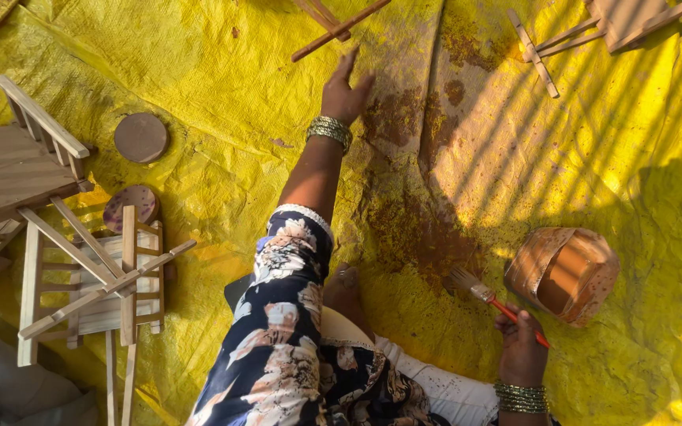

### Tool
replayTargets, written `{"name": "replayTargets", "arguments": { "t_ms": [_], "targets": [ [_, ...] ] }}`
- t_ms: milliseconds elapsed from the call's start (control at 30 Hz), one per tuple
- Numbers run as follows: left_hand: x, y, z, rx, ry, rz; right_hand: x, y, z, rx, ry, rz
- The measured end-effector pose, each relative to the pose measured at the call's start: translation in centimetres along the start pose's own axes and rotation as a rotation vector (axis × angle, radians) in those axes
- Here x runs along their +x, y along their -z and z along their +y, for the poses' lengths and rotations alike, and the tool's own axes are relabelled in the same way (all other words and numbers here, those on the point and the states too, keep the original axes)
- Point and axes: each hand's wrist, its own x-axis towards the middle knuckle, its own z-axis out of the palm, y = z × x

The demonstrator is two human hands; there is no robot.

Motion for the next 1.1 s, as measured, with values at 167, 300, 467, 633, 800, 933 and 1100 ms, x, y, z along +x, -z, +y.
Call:
{"name": "replayTargets", "arguments": {
  "t_ms": [167,300,467,633,800,933,1100],
  "targets": [
    [-9.0,5.9,2.3,-0.328,0.344,-0.875,0.0,0.2,0.0,0.051,-0.013,-0.017],
    [-16.9,19.6,4.5,-0.689,0.465,-0.666,0.0,0.5,0.6,0.058,0.048,-0.014],
    [-22.4,35.8,6.6,-0.265,0.274,-0.305,1.0,0.2,1.1,0.146,0.088,-0.013],
    [-22.1,43.5,8.2,-0.347,0.280,-0.087,0.6,-1.0,-1.7,0.192,0.133,0.031],
    [-22.3,48.5,12.1,-0.154,0.213,-0.097,-1.9,-1.7,-5.9,0.365,-0.035,0.220],
    [-22.9,52.7,15.1,-0.022,0.078,-0.013,-4.8,-0.2,-8.0,0.404,-0.061,0.162],
    [-24.4,59.3,17.3,0.114,-0.052,0.114,-8.1,0.3,-9.3,0.465,-0.037,0.144]
  ]
}}
